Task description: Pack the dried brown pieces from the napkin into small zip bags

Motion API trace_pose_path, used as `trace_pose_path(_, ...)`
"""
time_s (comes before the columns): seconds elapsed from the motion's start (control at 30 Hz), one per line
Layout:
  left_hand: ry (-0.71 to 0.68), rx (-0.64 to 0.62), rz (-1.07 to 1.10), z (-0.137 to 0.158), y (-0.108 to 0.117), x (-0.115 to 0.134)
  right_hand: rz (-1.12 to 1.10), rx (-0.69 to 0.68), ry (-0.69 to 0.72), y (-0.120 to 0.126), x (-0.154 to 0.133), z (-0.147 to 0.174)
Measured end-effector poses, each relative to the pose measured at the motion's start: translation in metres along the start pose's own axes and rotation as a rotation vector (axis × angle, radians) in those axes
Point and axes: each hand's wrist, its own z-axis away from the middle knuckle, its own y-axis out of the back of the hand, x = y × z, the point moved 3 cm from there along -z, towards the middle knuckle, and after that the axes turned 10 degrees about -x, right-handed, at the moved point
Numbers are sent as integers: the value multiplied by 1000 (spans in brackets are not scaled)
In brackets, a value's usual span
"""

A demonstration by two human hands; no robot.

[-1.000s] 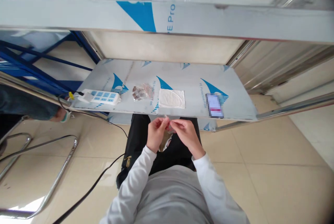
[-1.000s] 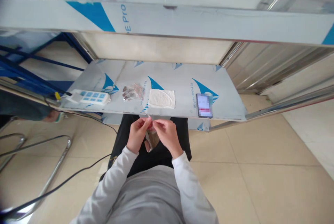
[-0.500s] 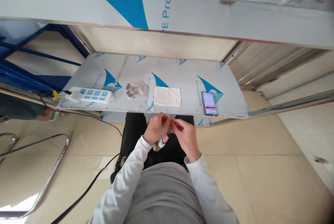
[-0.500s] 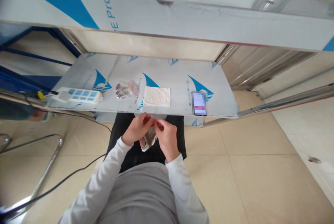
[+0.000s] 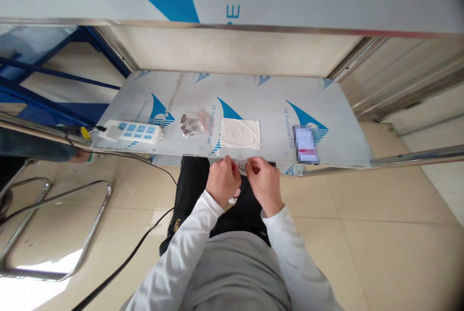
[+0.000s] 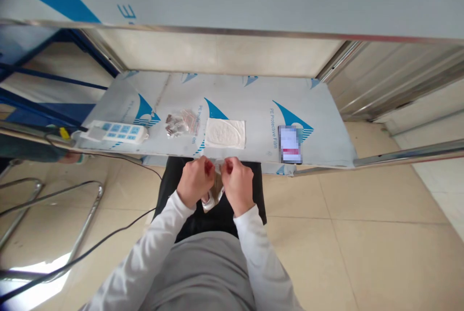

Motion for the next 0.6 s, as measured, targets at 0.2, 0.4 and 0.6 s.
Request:
trace_pose_path(0.2, -51, 24, 109, -17, 20, 19, 276, -159, 248, 15, -15, -10)
trace_pose_path(0.4, -124, 60, 565, -43, 1, -12, 63, -255, 265, 18, 3, -48)
trace_pose_path(0.6, 134, -55, 1097, -90, -38, -52, -458, -311, 142, 2, 36, -96)
